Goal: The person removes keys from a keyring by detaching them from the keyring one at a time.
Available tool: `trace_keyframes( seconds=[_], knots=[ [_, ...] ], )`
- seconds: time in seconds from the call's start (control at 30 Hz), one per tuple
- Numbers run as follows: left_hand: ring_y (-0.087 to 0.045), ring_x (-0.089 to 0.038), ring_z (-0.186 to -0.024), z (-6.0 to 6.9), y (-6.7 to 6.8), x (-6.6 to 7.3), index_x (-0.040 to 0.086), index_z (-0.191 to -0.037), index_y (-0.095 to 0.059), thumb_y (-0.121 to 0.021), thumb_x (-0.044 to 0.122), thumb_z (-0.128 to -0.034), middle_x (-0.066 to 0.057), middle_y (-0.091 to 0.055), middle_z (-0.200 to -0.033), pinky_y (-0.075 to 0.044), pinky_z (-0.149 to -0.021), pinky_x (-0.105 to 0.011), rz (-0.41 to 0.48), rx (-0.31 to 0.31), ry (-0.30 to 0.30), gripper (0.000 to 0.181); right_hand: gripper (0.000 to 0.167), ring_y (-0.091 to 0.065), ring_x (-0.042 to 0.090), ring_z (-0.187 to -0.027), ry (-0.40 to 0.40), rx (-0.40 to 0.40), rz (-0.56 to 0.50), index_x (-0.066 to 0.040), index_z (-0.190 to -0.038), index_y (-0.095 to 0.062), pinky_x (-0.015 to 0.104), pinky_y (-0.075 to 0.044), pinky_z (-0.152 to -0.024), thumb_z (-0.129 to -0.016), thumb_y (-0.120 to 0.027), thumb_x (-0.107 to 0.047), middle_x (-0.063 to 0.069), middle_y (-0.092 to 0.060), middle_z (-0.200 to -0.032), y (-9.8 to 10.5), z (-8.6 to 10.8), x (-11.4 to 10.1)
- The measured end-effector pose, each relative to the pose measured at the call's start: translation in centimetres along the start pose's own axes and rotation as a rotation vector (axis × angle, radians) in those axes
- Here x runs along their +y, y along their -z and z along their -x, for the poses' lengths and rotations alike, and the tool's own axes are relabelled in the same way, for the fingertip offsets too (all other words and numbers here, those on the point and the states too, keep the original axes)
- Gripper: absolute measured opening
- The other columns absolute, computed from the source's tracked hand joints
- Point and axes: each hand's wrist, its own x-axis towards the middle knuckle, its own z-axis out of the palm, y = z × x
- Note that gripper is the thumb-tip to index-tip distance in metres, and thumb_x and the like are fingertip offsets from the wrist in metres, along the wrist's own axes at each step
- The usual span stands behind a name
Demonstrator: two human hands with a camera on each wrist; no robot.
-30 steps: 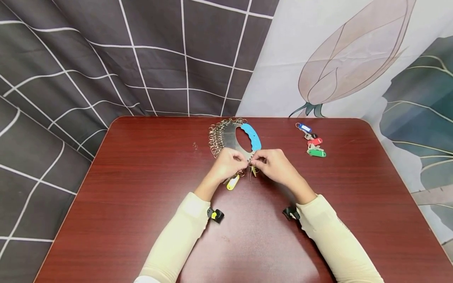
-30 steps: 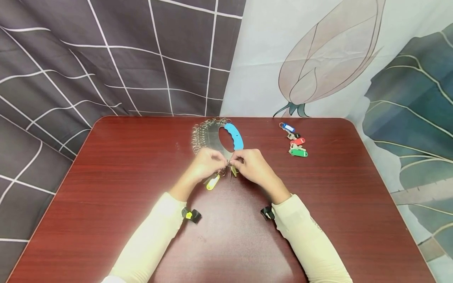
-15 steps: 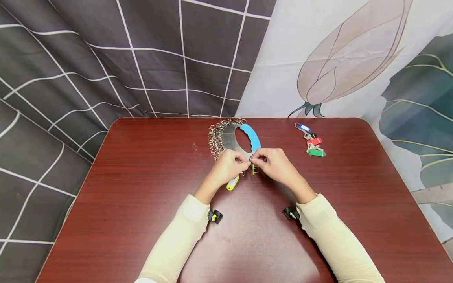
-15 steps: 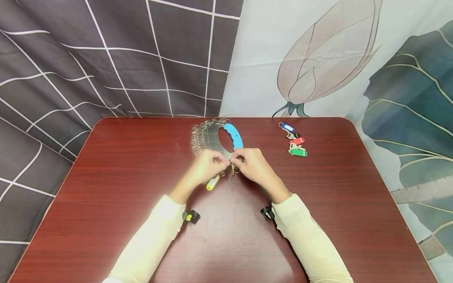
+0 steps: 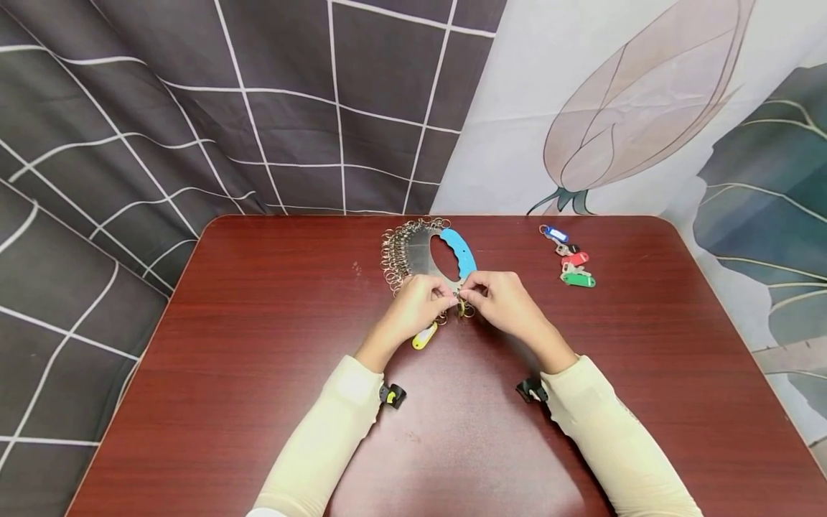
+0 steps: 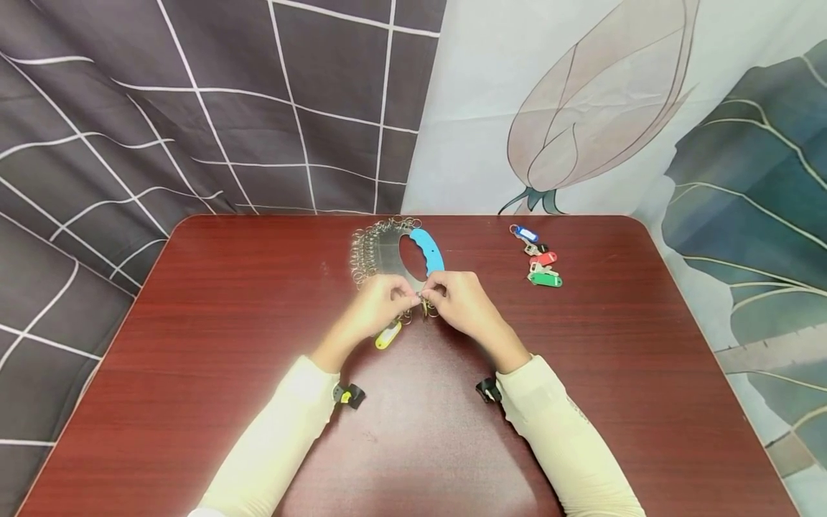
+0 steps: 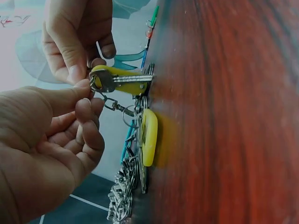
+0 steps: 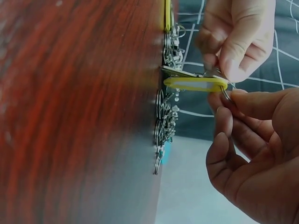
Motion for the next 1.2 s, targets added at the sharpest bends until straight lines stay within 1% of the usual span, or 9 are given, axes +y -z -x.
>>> trace_keyframes(
  seconds=[0.2,0.3,0.4,0.53,0.63,0.77,1.0,1.13,1.2],
  knots=[
    [-0.06,-0.006,-0.066,0.01,0.09,-0.33,0.011,-0.079,-0.076,-0.079,0.011,-0.0887,0.0,-0.072,-0.078,-0.05,-0.069,-0.021,0.036,-0.019,-0.039,0.01,0.011,-0.052,0.013,-0.063,-0.031,0.008,-0.002,-0.013,-0.084,-0.076,0.03,-0.044,-0.062,-0.094,-0.074,-0.012,-0.001,-0.069,-0.072,0.0,-0.09,-0.01],
    [-0.062,-0.008,-0.069,-0.02,0.03,-0.43,0.011,-0.079,-0.077,-0.08,0.011,-0.0883,-0.001,-0.073,-0.082,-0.051,-0.067,-0.019,0.03,-0.011,-0.045,0.01,0.011,-0.052,0.013,-0.063,-0.033,0.015,0.0,-0.014,-0.084,-0.076,0.03,-0.044,-0.062,-0.094,-0.074,-0.012,-0.001,-0.069,-0.073,-0.06,-0.1,-0.01],
    [-0.062,-0.008,-0.068,0.0,-0.02,-0.39,0.012,-0.079,-0.077,-0.081,0.015,-0.0883,0.0,-0.073,-0.081,-0.05,-0.066,-0.019,0.027,0.002,-0.025,0.01,0.012,-0.052,0.013,-0.064,-0.016,0.005,0.0,-0.014,-0.082,-0.074,0.03,-0.044,-0.062,-0.094,-0.075,-0.012,-0.002,-0.067,-0.072,-0.16,-0.1,0.01],
    [-0.057,-0.005,-0.062,-0.02,-0.12,-0.32,0.012,-0.079,-0.076,-0.081,0.019,-0.0892,0.001,-0.071,-0.074,-0.047,-0.064,-0.02,0.046,0.011,0.022,0.013,0.013,-0.051,0.013,-0.064,0.006,-0.026,0.0,-0.014,-0.082,-0.072,0.029,-0.043,-0.063,-0.095,-0.074,-0.012,-0.004,-0.063,-0.069,-0.2,-0.08,-0.04],
    [-0.054,-0.003,-0.06,-0.03,-0.14,-0.28,0.012,-0.076,-0.075,-0.08,0.018,-0.0891,0.001,-0.069,-0.07,-0.045,-0.063,-0.021,0.049,0.01,0.027,0.016,0.012,-0.05,0.011,-0.063,0.018,-0.061,0.01,-0.014,-0.084,-0.071,0.028,-0.043,-0.062,-0.095,-0.074,-0.013,-0.004,-0.06,-0.068,-0.12,-0.03,-0.13],
    [-0.053,-0.003,-0.059,0.07,0.0,-0.13,0.011,-0.075,-0.073,-0.08,0.017,-0.0893,0.002,-0.067,-0.068,-0.045,-0.062,-0.02,0.05,-0.023,0.006,0.017,0.013,-0.05,0.009,-0.062,0.045,-0.074,0.03,-0.014,-0.082,-0.07,0.026,-0.043,-0.061,-0.094,-0.076,-0.014,-0.005,-0.059,-0.067,-0.03,0.05,-0.07],
    [-0.057,-0.004,-0.064,0.12,0.16,-0.15,0.007,-0.079,-0.072,-0.077,0.009,-0.0897,-0.003,-0.068,-0.074,-0.048,-0.062,-0.017,0.079,-0.073,-0.054,0.012,0.019,-0.05,0.01,-0.062,0.076,-0.005,0.038,-0.014,-0.075,-0.068,0.027,-0.043,-0.06,-0.091,-0.079,-0.012,-0.004,-0.059,-0.065,-0.16,0.01,-0.03],
    [-0.061,-0.008,-0.069,0.16,0.07,-0.34,0.008,-0.079,-0.073,-0.077,0.006,-0.0894,-0.003,-0.071,-0.081,-0.05,-0.065,-0.017,0.064,-0.064,-0.103,0.011,0.018,-0.05,0.012,-0.062,0.06,0.014,0.053,-0.014,-0.076,-0.068,0.029,-0.042,-0.061,-0.091,-0.078,-0.012,-0.003,-0.061,-0.066,-0.22,0.04,-0.08],
    [-0.062,-0.008,-0.07,0.16,-0.05,-0.37,0.009,-0.08,-0.074,-0.078,0.01,-0.0899,-0.002,-0.072,-0.084,-0.05,-0.067,-0.018,0.038,-0.047,-0.102,0.011,0.018,-0.05,0.012,-0.063,0.054,0.01,0.049,-0.014,-0.077,-0.069,0.029,-0.043,-0.062,-0.092,-0.078,-0.012,-0.003,-0.062,-0.067,-0.21,0.07,-0.11]
  ],
)
